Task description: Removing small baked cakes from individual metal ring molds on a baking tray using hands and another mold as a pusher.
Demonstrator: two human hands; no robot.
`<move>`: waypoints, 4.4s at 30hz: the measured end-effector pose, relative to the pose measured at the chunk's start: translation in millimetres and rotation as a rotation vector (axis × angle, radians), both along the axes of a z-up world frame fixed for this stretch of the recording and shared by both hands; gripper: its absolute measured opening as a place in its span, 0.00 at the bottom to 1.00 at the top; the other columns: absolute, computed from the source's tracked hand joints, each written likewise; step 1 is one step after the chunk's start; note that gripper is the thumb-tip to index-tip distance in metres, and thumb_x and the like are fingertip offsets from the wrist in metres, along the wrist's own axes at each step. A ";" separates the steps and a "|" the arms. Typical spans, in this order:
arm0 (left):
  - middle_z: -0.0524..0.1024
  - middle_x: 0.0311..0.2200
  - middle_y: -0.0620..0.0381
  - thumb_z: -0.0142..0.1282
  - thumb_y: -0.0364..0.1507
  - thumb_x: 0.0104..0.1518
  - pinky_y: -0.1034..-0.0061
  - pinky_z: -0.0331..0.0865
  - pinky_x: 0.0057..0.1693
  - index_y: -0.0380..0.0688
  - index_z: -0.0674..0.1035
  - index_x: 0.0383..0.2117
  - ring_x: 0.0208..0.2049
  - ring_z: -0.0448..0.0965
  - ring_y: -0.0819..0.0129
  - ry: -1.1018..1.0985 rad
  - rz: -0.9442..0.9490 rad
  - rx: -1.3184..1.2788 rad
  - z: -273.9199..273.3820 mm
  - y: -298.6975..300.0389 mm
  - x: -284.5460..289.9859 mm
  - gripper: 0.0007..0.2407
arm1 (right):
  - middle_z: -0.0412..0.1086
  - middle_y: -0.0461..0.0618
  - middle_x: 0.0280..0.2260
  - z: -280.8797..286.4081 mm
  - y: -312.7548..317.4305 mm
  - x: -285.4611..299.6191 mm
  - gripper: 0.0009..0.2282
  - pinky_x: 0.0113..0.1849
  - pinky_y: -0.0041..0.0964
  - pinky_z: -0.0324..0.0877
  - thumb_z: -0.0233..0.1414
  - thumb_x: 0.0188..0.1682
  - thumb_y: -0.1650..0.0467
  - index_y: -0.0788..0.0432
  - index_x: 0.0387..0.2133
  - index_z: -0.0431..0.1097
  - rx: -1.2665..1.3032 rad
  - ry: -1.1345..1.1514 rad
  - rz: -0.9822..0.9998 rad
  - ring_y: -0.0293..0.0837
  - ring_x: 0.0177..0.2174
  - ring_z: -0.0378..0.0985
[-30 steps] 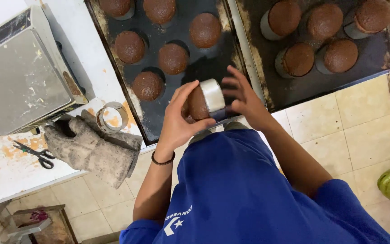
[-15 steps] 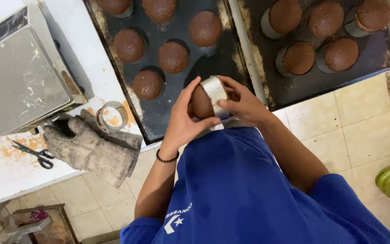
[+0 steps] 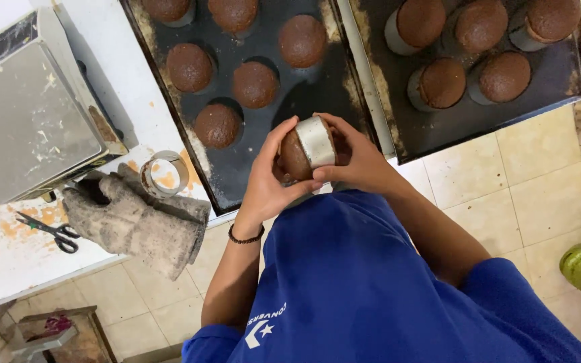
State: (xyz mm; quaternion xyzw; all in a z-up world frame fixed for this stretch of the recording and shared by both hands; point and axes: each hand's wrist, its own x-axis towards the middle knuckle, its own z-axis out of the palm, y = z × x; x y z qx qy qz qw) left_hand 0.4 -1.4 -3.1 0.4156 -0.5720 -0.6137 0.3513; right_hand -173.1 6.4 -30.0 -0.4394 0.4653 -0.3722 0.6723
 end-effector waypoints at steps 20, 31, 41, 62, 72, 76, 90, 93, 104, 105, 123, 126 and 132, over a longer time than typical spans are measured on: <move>0.56 0.52 0.49 0.65 0.29 0.39 0.56 0.53 0.56 0.43 0.65 0.48 0.54 0.57 0.50 -0.189 0.004 -0.436 2.2 5.5 -1.2 0.28 | 0.58 0.57 0.43 -14.3 1.0 -4.8 0.33 0.36 0.42 0.68 0.57 0.31 0.69 0.57 0.52 0.49 0.222 -0.340 -0.020 0.50 0.42 0.65; 0.58 0.44 0.49 0.67 0.31 0.34 0.52 0.57 0.52 0.45 0.66 0.47 0.47 0.64 0.46 -0.290 -0.127 -0.311 13.5 -1.5 6.4 0.29 | 0.58 0.51 0.45 -7.7 -5.6 -3.0 0.37 0.45 0.44 0.59 0.63 0.23 0.66 0.58 0.50 0.53 -0.254 -0.085 0.107 0.45 0.46 0.60; 0.57 0.40 0.48 0.66 0.29 0.33 0.50 0.59 0.49 0.45 0.68 0.43 0.43 0.65 0.41 -0.346 -0.182 -0.274 19.2 -11.3 5.8 0.27 | 0.60 0.55 0.39 -14.7 -2.7 2.5 0.33 0.41 0.46 0.60 0.60 0.23 0.67 0.59 0.46 0.55 -0.237 -0.108 0.042 0.47 0.42 0.62; 0.52 0.50 0.45 0.64 0.28 0.34 0.51 0.56 0.52 0.47 0.63 0.48 0.49 0.58 0.41 -0.343 -0.257 -0.342 17.2 -23.6 7.6 0.30 | 0.57 0.57 0.45 -40.8 -2.2 -0.3 0.40 0.45 0.45 0.60 0.59 0.26 0.71 0.57 0.54 0.44 -0.104 -0.359 -0.063 0.49 0.46 0.61; 0.58 0.45 0.49 0.64 0.28 0.35 0.55 0.59 0.52 0.47 0.65 0.47 0.47 0.63 0.48 -0.386 -0.283 -0.378 21.3 -21.9 -0.8 0.28 | 0.60 0.58 0.44 -21.9 2.7 0.3 0.42 0.44 0.48 0.61 0.63 0.23 0.71 0.55 0.54 0.45 -0.090 -0.356 -0.040 0.52 0.45 0.62; 0.59 0.44 0.49 0.64 0.28 0.35 0.53 0.60 0.50 0.47 0.65 0.47 0.45 0.64 0.47 -0.386 -0.288 -0.379 21.7 -20.2 -3.3 0.28 | 0.60 0.56 0.43 -33.2 9.4 1.1 0.42 0.44 0.48 0.61 0.63 0.23 0.73 0.57 0.53 0.44 -0.121 -0.452 -0.115 0.52 0.45 0.62; 0.59 0.42 0.45 0.64 0.25 0.33 0.47 0.63 0.46 0.43 0.65 0.45 0.44 0.65 0.38 -0.427 -0.305 -0.405 28.8 -20.8 -20.1 0.27 | 0.60 0.57 0.42 -21.7 8.2 -17.9 0.38 0.44 0.52 0.56 0.61 0.21 0.73 0.59 0.50 0.50 -0.241 -0.200 -0.051 0.53 0.45 0.60; 0.58 0.42 0.45 0.63 0.25 0.34 0.47 0.64 0.46 0.44 0.65 0.44 0.44 0.65 0.39 -0.414 -0.303 -0.417 25.7 -21.1 -22.5 0.27 | 0.59 0.58 0.42 -15.4 6.2 -20.5 0.37 0.44 0.52 0.56 0.59 0.21 0.74 0.58 0.50 0.49 -0.263 -0.151 -0.031 0.55 0.45 0.60; 0.58 0.43 0.45 0.61 0.23 0.33 0.49 0.63 0.47 0.44 0.65 0.44 0.44 0.65 0.39 -0.444 -0.274 -0.450 24.6 -18.7 -24.2 0.27 | 0.58 0.57 0.44 -11.3 6.2 -20.9 0.38 0.47 0.53 0.53 0.57 0.23 0.74 0.56 0.52 0.46 -0.304 -0.157 -0.027 0.53 0.47 0.58; 0.58 0.43 0.44 0.62 0.23 0.33 0.49 0.63 0.47 0.44 0.65 0.45 0.44 0.65 0.39 -0.451 -0.270 -0.451 24.3 -18.1 -23.7 0.27 | 0.58 0.57 0.44 -12.4 7.0 -21.2 0.39 0.47 0.53 0.52 0.57 0.24 0.74 0.56 0.53 0.45 -0.311 -0.149 -0.025 0.53 0.47 0.58; 0.63 0.44 0.45 0.66 0.31 0.31 0.55 0.61 0.53 0.54 0.62 0.49 0.45 0.66 0.40 -0.419 -0.207 -0.440 30.7 -4.2 2.9 0.33 | 0.39 0.56 0.56 -19.7 17.3 -0.4 0.44 0.50 0.53 0.48 0.54 0.24 0.66 0.54 0.56 0.34 -0.007 -0.434 0.057 0.52 0.54 0.44; 0.64 0.40 0.51 0.66 0.38 0.33 0.57 0.66 0.48 0.58 0.62 0.49 0.41 0.70 0.45 -0.457 -0.121 -0.397 7.4 1.2 6.9 0.32 | 0.45 0.54 0.54 -43.6 25.1 7.5 0.40 0.51 0.53 0.51 0.52 0.27 0.71 0.49 0.56 0.36 -0.131 -0.476 -0.067 0.53 0.54 0.48; 0.63 0.39 0.50 0.66 0.38 0.31 0.55 0.67 0.45 0.55 0.63 0.48 0.39 0.70 0.42 -0.529 -0.148 -0.344 13.5 3.5 19.0 0.32 | 0.51 0.55 0.50 -75.1 22.7 8.8 0.40 0.51 0.52 0.56 0.55 0.25 0.74 0.57 0.54 0.41 -0.222 -0.435 -0.085 0.52 0.51 0.54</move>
